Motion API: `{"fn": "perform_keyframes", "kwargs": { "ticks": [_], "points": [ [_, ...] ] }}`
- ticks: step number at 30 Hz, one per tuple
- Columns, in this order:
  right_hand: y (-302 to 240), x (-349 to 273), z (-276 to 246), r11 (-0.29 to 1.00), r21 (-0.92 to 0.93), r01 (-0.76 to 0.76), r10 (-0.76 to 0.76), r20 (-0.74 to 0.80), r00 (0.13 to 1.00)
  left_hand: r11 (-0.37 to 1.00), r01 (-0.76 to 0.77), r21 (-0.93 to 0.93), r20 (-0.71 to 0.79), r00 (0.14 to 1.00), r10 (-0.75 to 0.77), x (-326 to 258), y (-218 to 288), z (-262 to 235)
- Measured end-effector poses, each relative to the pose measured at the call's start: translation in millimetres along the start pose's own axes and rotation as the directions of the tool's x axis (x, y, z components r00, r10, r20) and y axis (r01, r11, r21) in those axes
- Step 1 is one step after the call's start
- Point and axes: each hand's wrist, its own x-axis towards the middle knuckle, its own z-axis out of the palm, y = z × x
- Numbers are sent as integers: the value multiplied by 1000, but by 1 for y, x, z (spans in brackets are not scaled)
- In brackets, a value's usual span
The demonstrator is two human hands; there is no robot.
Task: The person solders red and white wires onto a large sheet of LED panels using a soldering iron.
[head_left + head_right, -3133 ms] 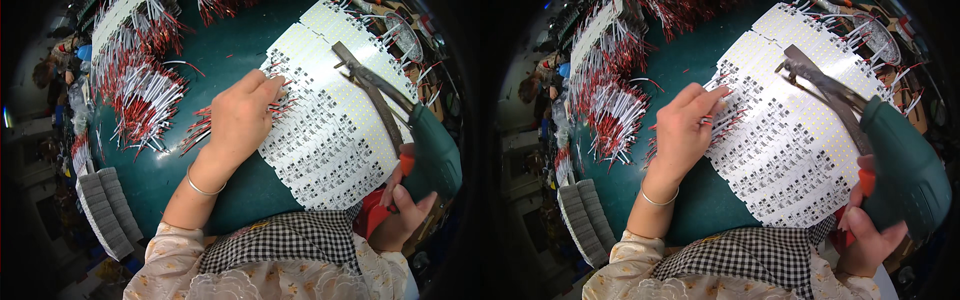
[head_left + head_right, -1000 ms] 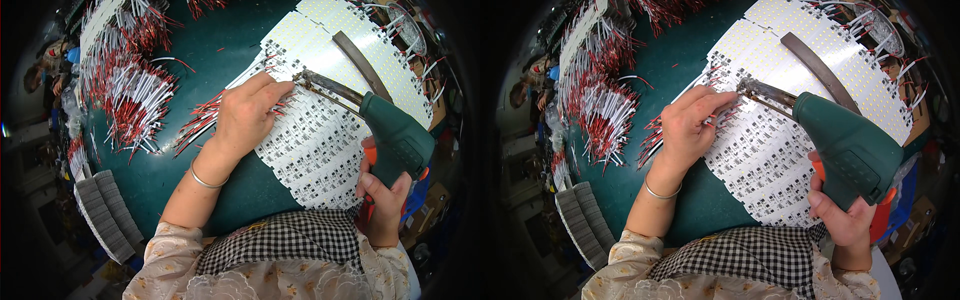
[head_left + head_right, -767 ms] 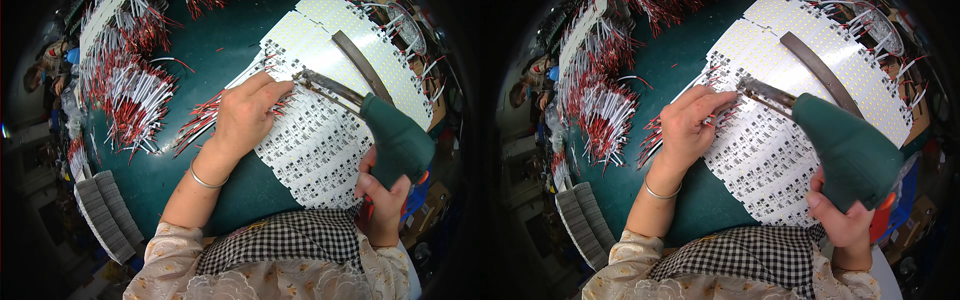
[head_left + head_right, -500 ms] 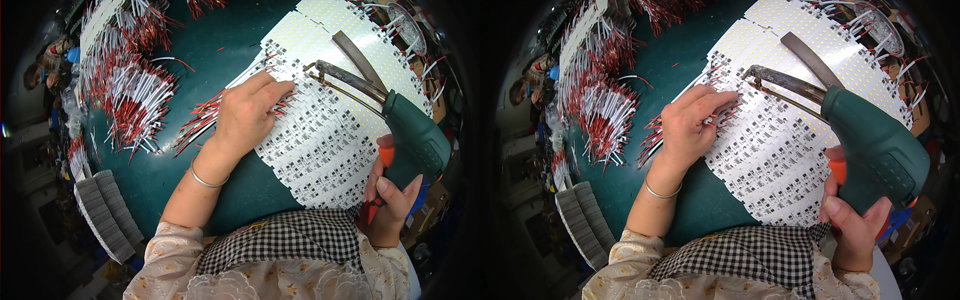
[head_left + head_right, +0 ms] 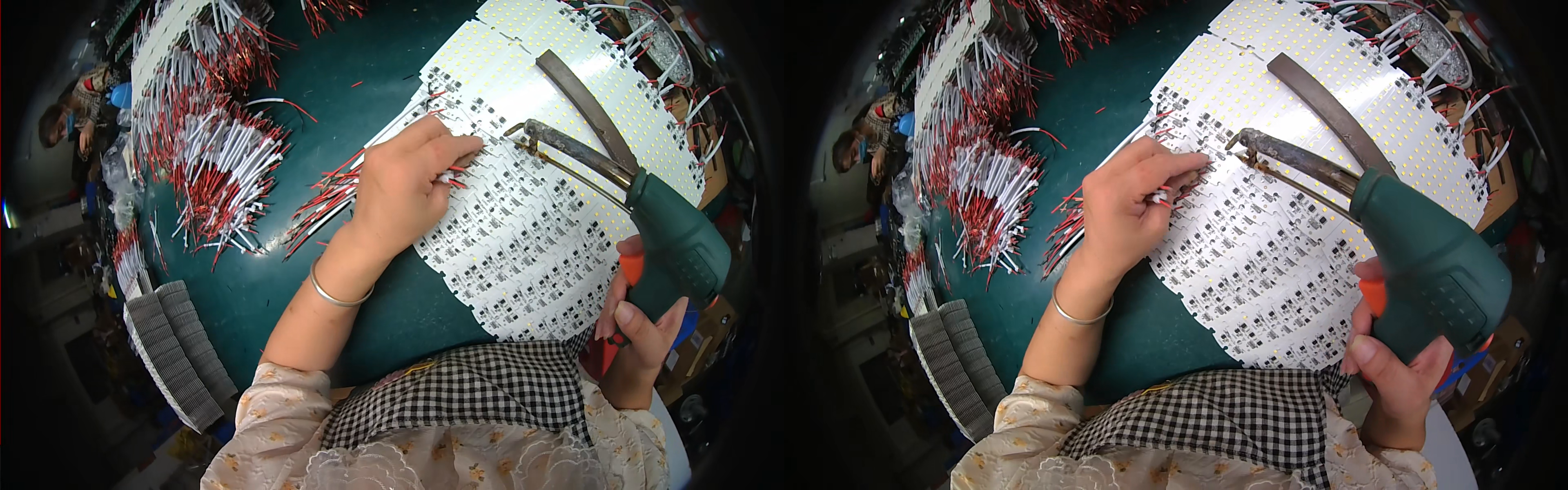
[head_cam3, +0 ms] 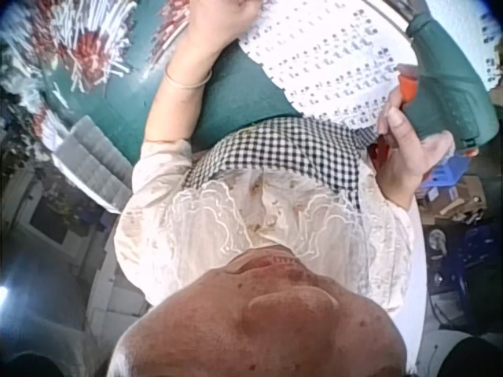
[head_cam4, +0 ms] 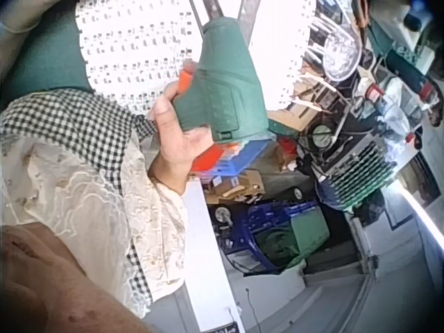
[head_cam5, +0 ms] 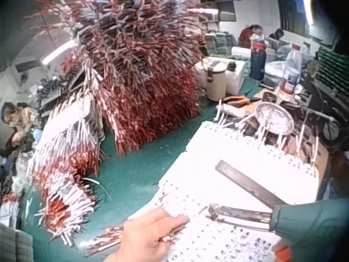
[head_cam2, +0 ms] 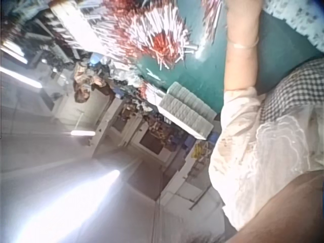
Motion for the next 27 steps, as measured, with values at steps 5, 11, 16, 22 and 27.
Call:
{"fn": "perform_keyframes", "kwargs": {
  "ticks": [5, 11, 16, 22, 27],
  "points": [
    [0, -1, -2, 999, -36, -41, 42, 28, 999, 990, -66, 128, -29, 997, 70, -3, 0, 3],
    [2, 2, 9, 994, -103, 30, -34, -35, 999, 984, -108, 142, -78, 990, 120, -4, -3, 5],
    [3, 5, 11, 999, -18, -46, 47, 65, 997, 987, -27, 158, -34, 999, 33, -5, 0, 4],
    [5, 10, 15, 985, -101, -138, 148, 92, 985, 990, -72, 121, -85, 993, 83, -5, -2, 5],
    [17, 10, 7, 995, -77, -59, 70, 164, 984, 989, -28, 144, -51, 998, 36, -4, 2, 3]
  ]
}}
